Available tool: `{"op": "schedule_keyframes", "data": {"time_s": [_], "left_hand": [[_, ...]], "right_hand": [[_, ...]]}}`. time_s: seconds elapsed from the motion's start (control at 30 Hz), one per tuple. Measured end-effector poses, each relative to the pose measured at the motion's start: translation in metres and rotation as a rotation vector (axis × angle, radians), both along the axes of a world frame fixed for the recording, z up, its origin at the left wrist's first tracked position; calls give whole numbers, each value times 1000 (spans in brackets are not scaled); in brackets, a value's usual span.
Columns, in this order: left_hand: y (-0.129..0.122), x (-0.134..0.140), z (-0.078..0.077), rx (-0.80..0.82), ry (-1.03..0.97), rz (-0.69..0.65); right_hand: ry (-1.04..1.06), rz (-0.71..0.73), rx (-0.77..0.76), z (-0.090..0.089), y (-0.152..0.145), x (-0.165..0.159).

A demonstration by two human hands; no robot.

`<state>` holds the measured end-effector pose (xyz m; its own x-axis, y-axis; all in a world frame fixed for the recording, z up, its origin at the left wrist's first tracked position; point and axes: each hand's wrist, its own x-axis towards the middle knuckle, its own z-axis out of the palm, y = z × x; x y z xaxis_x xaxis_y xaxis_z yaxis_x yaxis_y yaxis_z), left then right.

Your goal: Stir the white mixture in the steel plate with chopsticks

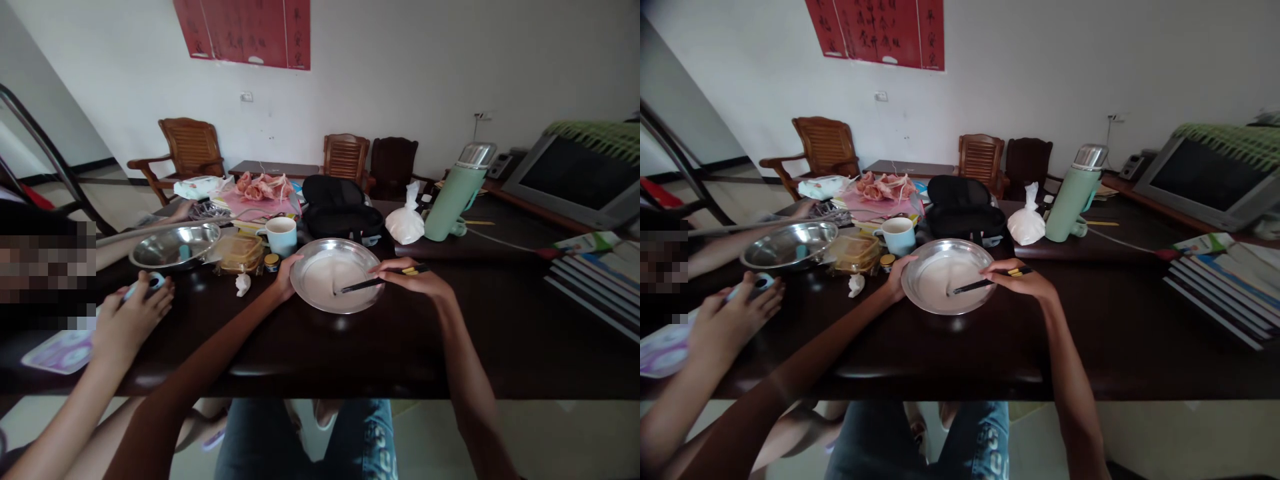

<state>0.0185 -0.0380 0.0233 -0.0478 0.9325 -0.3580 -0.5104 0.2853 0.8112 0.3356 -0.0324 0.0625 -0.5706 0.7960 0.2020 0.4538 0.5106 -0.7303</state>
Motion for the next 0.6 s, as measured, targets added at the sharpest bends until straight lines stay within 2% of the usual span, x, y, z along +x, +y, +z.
{"op": "schedule_keyframes", "data": {"time_s": [0.17, 0.33, 0.5, 0.6], "left_hand": [[0, 0, -1, 24, -21, 5], [1, 1, -1, 28, -16, 0], [0, 1, -1, 44, 13, 0], [0, 1, -2, 47, 42, -9]], "right_hand": [[46, -88, 57, 2, 1, 2], [24, 17, -63, 4, -1, 2], [46, -86, 47, 2, -1, -1], [15, 1, -34, 4, -2, 1]]}}
